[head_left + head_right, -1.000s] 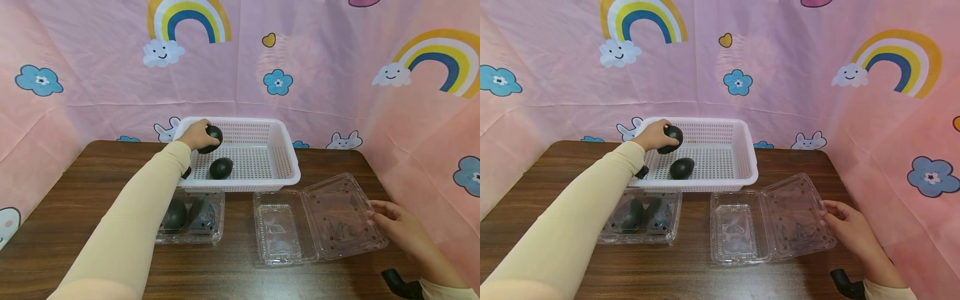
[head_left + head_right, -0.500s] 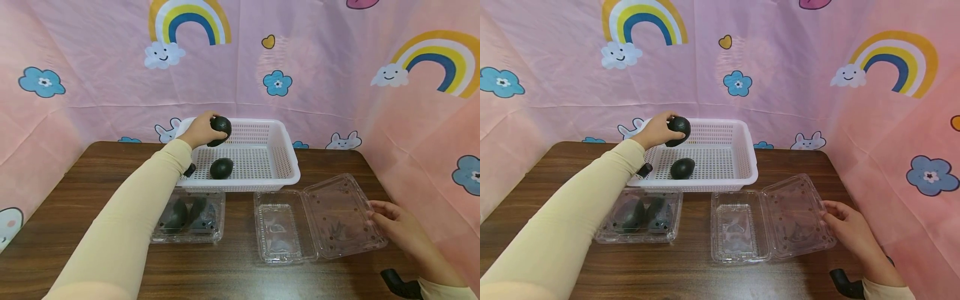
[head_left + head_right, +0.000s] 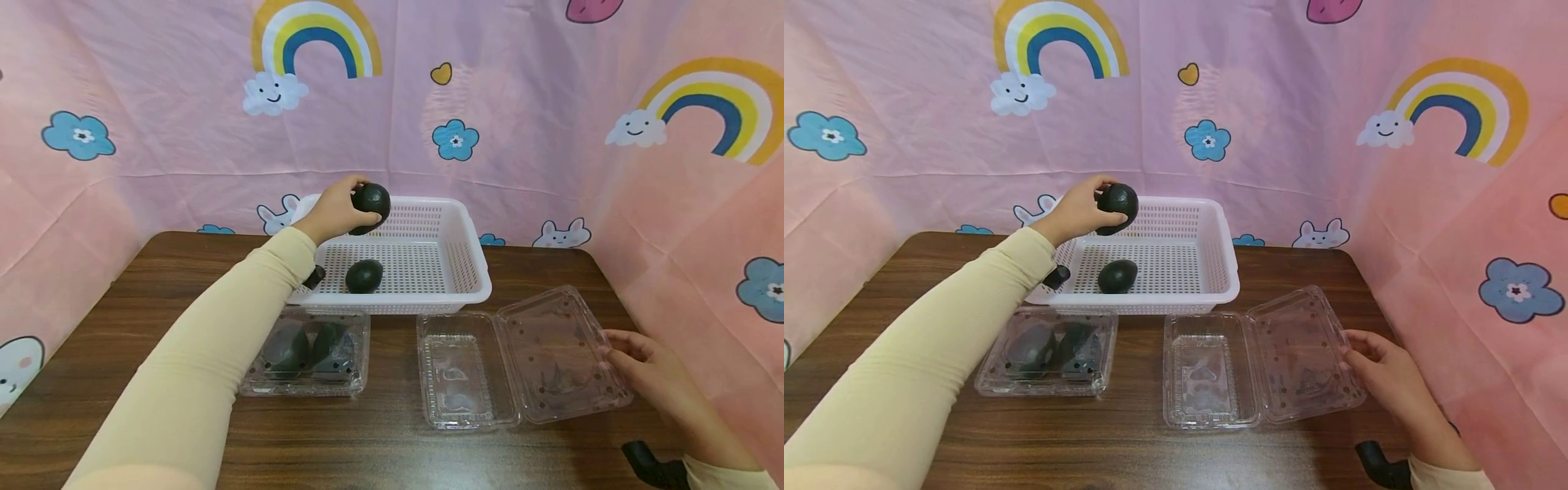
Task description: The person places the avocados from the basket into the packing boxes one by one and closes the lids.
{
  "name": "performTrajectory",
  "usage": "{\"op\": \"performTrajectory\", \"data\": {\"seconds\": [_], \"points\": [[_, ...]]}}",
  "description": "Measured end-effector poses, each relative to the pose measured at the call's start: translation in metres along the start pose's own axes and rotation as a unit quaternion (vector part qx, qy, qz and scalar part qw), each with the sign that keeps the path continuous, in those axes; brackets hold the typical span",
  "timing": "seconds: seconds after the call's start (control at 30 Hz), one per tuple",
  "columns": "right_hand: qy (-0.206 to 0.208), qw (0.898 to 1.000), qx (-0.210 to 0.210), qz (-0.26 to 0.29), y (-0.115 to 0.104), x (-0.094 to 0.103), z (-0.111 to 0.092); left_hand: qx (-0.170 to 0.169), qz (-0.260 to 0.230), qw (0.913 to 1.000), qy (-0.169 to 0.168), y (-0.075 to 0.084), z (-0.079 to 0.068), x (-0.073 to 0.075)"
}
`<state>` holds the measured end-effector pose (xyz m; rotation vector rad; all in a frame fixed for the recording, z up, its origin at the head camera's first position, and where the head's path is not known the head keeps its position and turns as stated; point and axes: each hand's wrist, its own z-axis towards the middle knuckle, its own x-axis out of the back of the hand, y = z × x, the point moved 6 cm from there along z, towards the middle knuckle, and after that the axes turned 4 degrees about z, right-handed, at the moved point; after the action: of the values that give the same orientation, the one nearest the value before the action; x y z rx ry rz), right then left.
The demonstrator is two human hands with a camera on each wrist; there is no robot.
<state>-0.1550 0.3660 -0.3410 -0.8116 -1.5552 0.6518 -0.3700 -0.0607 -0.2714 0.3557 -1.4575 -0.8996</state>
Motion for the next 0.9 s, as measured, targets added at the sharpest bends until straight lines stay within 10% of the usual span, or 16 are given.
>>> {"op": "performTrajectory", "data": {"seconds": [0.9], "points": [[0.007, 1.0, -0.011, 0.008, 0.002, -0.002, -0.002, -0.039, -0.014, 0.9991, 0.01, 0.024, -0.021, -0.002]]}}
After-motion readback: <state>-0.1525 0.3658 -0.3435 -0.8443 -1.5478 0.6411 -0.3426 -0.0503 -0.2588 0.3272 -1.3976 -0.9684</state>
